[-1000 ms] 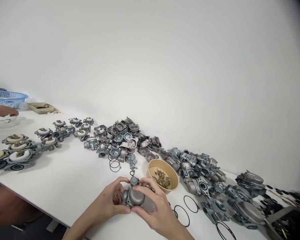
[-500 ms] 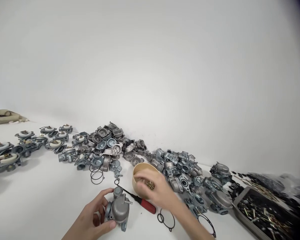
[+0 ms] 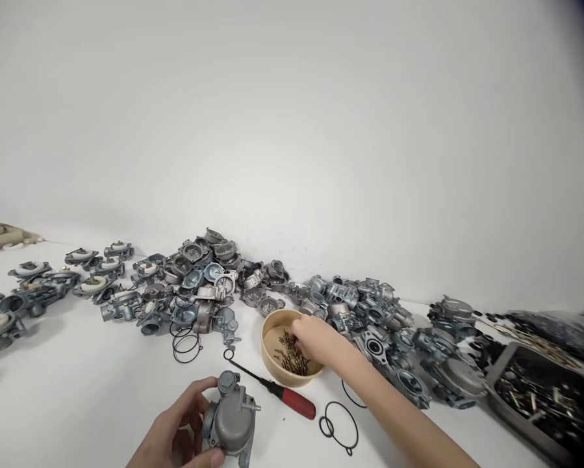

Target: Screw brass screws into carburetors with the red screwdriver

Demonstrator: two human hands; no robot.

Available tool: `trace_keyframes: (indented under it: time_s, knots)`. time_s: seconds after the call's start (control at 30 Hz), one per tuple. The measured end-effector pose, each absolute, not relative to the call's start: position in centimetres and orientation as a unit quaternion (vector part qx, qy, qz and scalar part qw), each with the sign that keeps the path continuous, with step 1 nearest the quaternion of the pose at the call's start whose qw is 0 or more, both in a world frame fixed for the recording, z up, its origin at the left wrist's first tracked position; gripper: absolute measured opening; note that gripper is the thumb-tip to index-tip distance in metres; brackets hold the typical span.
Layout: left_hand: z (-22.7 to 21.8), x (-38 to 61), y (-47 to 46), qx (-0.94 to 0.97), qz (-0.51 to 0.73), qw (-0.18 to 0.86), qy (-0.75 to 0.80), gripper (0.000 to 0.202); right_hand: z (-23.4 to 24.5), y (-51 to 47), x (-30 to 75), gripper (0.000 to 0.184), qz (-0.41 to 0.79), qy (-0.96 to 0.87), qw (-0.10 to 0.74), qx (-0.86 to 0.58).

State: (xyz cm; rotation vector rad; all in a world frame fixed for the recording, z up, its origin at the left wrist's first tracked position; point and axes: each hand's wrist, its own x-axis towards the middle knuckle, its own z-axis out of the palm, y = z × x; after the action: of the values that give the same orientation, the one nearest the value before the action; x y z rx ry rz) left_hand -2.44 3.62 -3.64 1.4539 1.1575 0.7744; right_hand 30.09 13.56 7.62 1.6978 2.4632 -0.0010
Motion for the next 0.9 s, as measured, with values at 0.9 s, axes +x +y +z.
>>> trace_keyframes:
  time_s: [0.9]
  knots:
    - [-1.2, -2.3, 2.9, 0.623, 0.313, 0.552, 0.457, 0.079, 11.7, 7.2, 25.9, 0.017, -0.170, 0.927, -0.179, 0.281]
